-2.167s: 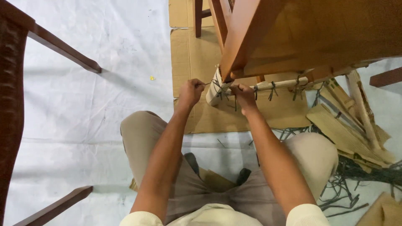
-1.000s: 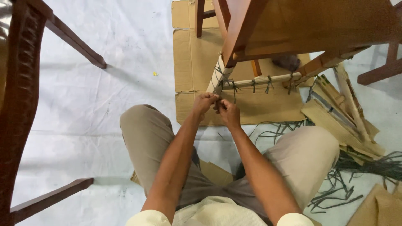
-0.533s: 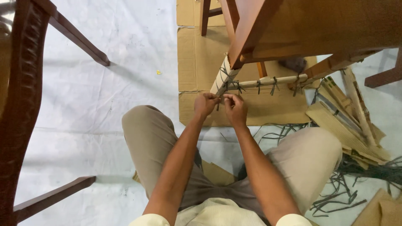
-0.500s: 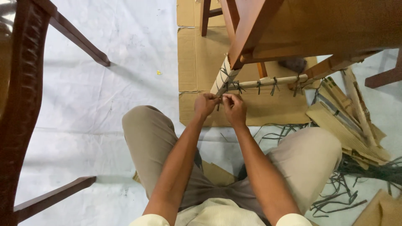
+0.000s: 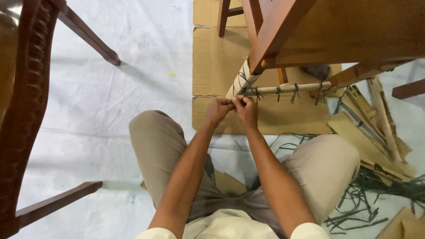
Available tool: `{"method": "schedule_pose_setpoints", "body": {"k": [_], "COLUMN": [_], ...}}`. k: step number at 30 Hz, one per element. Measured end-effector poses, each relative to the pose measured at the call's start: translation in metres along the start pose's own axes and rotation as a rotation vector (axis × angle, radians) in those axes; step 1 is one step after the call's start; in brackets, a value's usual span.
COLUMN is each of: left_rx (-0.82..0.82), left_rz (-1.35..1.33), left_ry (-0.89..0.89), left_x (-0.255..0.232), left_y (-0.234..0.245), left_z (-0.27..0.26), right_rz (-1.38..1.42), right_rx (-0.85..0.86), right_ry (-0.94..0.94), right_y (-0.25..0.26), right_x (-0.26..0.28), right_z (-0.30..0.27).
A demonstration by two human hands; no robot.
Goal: Wrapping the legs of a wooden chair with protective paper and securing them with plastic strips.
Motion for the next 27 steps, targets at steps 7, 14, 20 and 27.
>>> {"method": "schedule_pose_setpoints", "body": {"k": [7, 14, 20, 27], "left_rx": [-0.032, -0.068, -0.016, 0.038], "left_rz": [-0.041, -0.223, -0.052, -0.125], "left_ry": [0.043, 0.011, 0.001, -0.173], "left_x": [0.008, 0.022, 0.017, -0.003], "left_y": [-0.003, -0.012, -0.016, -0.017], "left_z": [0.004, 0.008, 0.007, 0.004], "right_rz": [-0.018, -0.038, -0.091, -0.285], "right_rx": [-0.111, -0.136, -0.146, -0.031], "right_ry": [0.2, 0.21, 0.321, 0.452], "right_y": [0.001, 0.008, 0.016, 0.029], "right_x": [0.011, 0.013, 0.036, 0.063], "right_z": [-0.011, -0.023, -0.031, -0.028]}}
Point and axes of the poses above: each hand's wrist, its own z-axis towards the middle knuckle, its own y-axis out of the back of the hand, x = y × z, the point moved 5 cm from there along z, towards the middle knuckle, and after that the axes turned 9 degrees about -y, right-handed, at the moved point
